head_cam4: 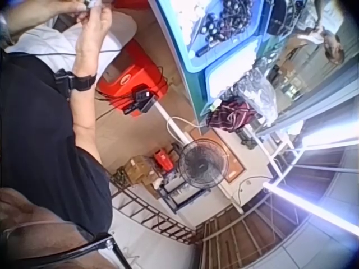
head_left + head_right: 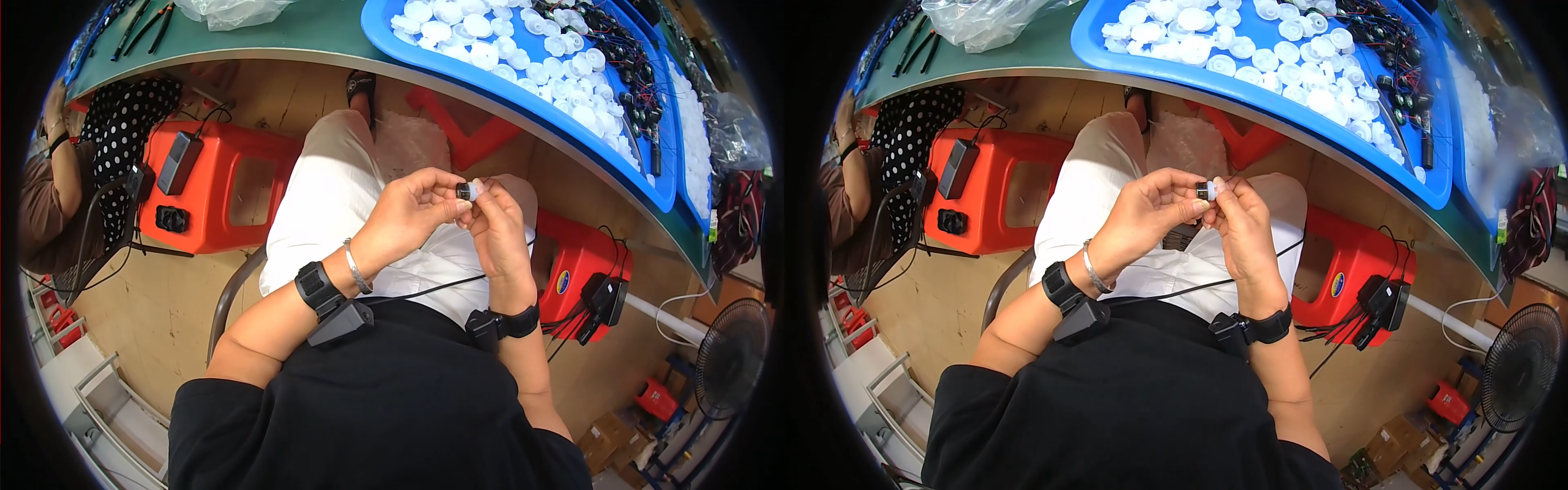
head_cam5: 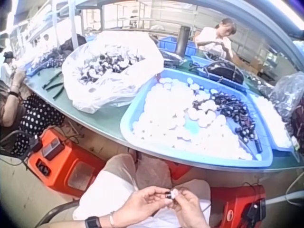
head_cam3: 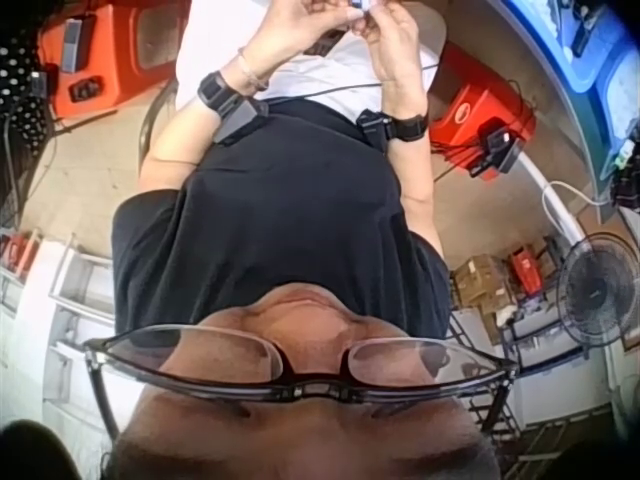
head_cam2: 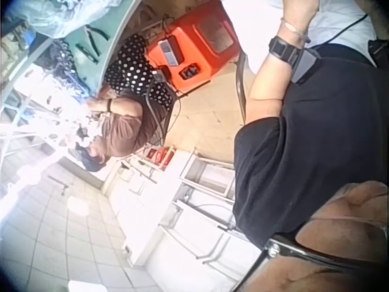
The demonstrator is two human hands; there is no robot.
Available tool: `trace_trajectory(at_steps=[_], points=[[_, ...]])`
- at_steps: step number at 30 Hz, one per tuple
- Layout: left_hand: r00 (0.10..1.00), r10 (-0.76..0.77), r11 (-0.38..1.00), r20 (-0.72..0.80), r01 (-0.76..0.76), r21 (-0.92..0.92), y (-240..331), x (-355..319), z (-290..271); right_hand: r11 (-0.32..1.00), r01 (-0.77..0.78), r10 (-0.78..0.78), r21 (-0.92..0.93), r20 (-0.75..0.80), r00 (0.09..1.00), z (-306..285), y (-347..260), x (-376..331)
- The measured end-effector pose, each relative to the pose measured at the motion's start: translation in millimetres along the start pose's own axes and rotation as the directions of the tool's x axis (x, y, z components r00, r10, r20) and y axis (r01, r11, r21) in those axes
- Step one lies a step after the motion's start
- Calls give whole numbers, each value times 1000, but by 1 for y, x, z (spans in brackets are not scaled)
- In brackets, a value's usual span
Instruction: Manually assembling small electronic parts and plastic housings at a factory workstation.
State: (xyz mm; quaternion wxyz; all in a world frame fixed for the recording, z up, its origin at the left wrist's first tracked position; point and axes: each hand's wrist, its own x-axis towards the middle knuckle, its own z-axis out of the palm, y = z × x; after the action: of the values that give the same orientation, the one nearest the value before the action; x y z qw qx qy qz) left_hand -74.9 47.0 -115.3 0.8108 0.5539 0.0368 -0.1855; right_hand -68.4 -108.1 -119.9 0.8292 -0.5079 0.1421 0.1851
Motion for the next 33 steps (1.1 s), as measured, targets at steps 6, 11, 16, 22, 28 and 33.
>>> trace_trajectory(at_steps=[6,11,16,22,28,33], points=[[999,41,995,33,-43,94,-6,-2,0,989,69,-72,-133,-12,997,-1,4,-2],[999,-22,1000,37,22,-9,-2,-2,2,909,229,-223,-348,57,973,2,2,-6],[986,-128,956,106,151,-252,-3,2,-6,913,231,-233,-337,35,972,7,-1,-7],[936,-235,768,261,343,-541,-3,6,-10,648,465,-456,-604,182,871,7,0,-7],[895,-296,685,335,443,-578,-1,2,-10,129,597,-569,-792,434,698,19,-15,-8],[895,-237,762,378,413,-499,15,-4,-5,-227,649,-552,-726,645,529,23,-34,-16]])
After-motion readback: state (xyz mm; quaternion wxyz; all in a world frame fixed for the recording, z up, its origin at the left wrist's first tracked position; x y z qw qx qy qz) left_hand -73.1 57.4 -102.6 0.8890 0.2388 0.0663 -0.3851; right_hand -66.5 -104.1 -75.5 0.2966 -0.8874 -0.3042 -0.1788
